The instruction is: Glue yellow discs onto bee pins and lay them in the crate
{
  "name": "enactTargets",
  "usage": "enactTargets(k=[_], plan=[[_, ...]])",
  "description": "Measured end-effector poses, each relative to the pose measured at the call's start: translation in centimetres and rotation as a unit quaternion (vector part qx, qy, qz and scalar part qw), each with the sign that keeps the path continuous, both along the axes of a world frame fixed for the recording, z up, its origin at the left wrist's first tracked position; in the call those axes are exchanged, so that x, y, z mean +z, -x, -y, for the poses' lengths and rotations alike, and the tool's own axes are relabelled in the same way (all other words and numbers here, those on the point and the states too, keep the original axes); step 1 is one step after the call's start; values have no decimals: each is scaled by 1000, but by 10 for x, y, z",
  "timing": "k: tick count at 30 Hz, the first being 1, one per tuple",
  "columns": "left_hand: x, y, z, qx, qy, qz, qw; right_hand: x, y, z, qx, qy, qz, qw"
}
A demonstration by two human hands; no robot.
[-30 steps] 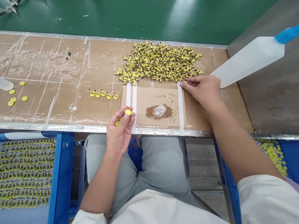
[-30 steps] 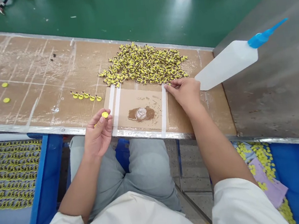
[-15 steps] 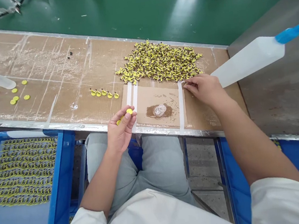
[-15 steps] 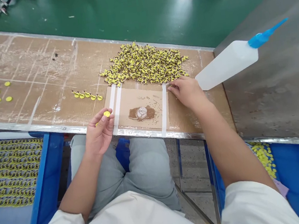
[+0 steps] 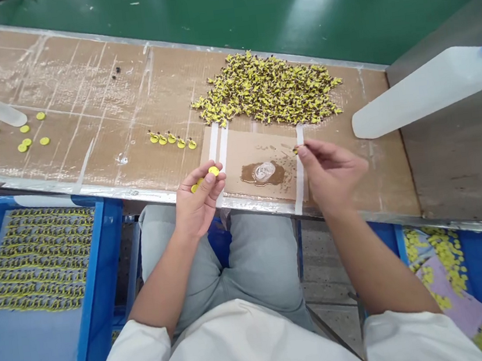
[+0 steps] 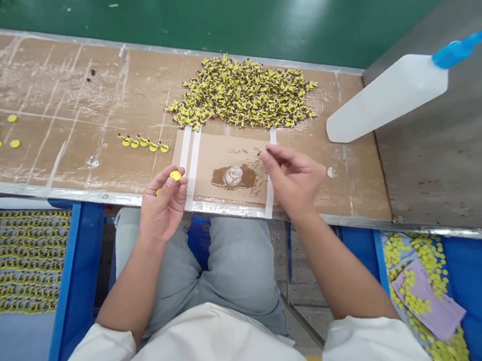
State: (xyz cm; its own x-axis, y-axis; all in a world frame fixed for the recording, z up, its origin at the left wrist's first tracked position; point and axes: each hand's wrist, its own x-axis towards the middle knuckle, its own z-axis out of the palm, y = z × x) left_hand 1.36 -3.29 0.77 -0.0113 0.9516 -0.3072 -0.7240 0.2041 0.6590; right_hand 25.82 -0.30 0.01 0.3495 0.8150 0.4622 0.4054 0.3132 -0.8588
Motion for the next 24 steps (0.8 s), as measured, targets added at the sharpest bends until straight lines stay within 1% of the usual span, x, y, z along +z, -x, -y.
enactTargets(k=[2, 4, 7, 9, 12, 17, 24], plan=[[0, -1, 0, -1, -10, 5, 1000, -6, 21, 12, 5, -40, 2, 999], [-1, 0, 0, -4, -15, 6, 1000, -11, 33, 18, 18, -75, 24, 997], [-3, 0, 1, -9, -20, -2, 1000, -15, 37, 21, 44, -106, 48, 992], [-5, 1, 1, -12, -23, -7, 1000, -17, 37, 21, 56, -115, 52, 990], [-6, 1, 1, -17, -31, -5, 999, -17, 37, 22, 63, -113, 42, 991], [-6, 1, 1, -15, -30, -10, 999, -14, 41, 22, 51, -89, 3, 995], [-6, 2, 1, -21, -38, 0, 999, -15, 39, 23, 48, -73, 21, 996]])
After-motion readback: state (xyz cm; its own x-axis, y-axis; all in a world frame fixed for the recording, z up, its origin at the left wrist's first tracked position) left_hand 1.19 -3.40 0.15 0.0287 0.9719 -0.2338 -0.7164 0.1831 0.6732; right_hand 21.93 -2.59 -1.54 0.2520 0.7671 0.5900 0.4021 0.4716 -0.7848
